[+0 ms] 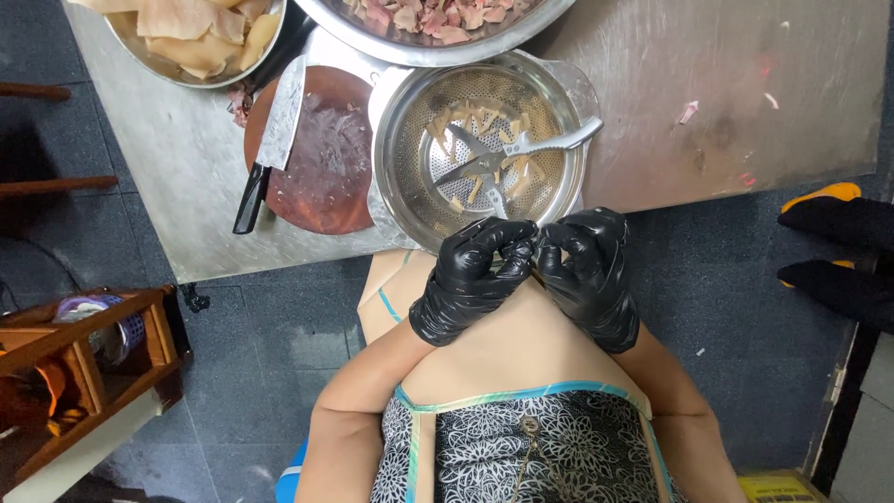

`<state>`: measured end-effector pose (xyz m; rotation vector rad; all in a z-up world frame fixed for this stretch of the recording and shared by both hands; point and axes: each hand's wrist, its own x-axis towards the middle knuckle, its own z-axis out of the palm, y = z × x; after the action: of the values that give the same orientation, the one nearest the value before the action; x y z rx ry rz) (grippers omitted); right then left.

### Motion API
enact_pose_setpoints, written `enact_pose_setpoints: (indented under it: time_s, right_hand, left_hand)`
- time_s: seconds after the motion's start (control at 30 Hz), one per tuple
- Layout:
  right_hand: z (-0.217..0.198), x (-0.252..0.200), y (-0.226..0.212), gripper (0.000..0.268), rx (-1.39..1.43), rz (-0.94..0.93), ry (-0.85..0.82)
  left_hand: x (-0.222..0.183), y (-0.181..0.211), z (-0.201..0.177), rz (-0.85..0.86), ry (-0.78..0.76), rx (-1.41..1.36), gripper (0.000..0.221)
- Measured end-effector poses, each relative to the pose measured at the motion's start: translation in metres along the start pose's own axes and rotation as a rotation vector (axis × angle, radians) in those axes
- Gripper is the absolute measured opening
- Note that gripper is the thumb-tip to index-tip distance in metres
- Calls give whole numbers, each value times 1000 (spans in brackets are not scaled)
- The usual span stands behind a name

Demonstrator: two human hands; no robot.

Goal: Using kitchen shears to cut thin pieces of meat or skin into narrow strips on a wooden cutting board.

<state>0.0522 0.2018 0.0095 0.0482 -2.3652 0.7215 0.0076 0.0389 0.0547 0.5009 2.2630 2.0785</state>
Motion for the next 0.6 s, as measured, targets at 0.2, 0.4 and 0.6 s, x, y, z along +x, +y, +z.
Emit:
enact_pose_setpoints:
  time_s: [0.2,0.4,0.6]
  right_hand:
    - [11,7,2,15,2,3,2]
    - [13,14,18,14,0,8,8]
    - [-7,1,22,14,5,10,9]
  left_hand:
    - [0,5,-1,21,-4,16,11]
    - [-3,-1,0,-38,-1,-20,11]
    - [-1,-8,-3,-88,45,2,10]
